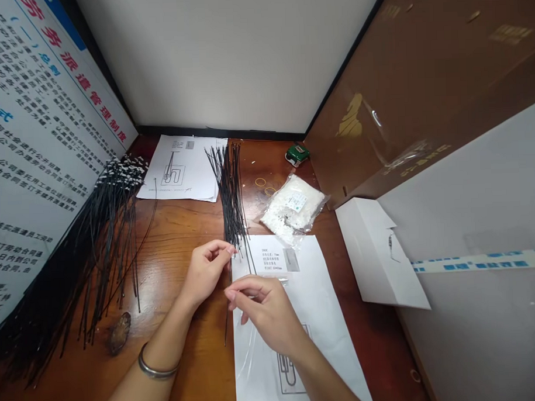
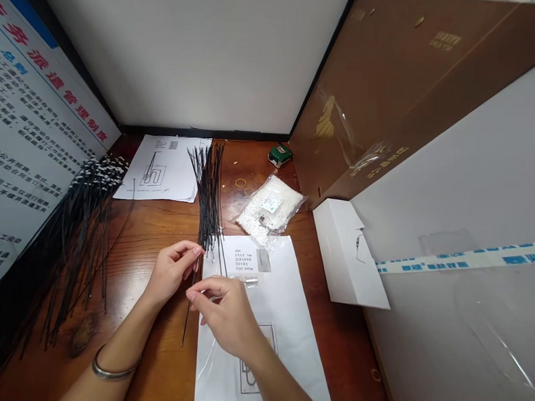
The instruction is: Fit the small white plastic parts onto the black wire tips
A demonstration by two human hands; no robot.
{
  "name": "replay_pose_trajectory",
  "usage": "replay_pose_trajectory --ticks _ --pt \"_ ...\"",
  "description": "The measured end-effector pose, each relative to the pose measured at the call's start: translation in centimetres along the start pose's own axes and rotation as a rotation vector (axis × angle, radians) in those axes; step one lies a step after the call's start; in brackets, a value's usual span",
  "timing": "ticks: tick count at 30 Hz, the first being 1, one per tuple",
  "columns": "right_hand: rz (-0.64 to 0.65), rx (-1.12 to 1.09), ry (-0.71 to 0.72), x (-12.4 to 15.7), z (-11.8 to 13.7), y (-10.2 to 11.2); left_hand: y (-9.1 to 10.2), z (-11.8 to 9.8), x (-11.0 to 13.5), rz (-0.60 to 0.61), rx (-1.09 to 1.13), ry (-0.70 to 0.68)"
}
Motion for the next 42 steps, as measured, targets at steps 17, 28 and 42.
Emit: replay_pose_trajectory --ticks 17,28,42 --pt "0.364 0.01 -0.155 1.7 -1.2 -2.5 0.8 0.5 -0.7 -0.164 0.159 -0.004" --pt "0.487 0.188 -0.144 2.4 -1.8 -2.9 1.6 0.5 -2.0 -0.264 0.399 0.039" --pt "0.314 0.059 -0.085 1.8 -1.3 -2.6 1.6 -2.1 -12.3 -0.312 0.354 0.204"
Point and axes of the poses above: each hand's wrist, its own x-axis away from the middle knuckle, its own y-axis out of the back of the hand, z = x × y, the point moved 7 cm from there along -x, towards the middle knuckle, and after that the axes turned 9 degrees about x, right-handed, at the moved point
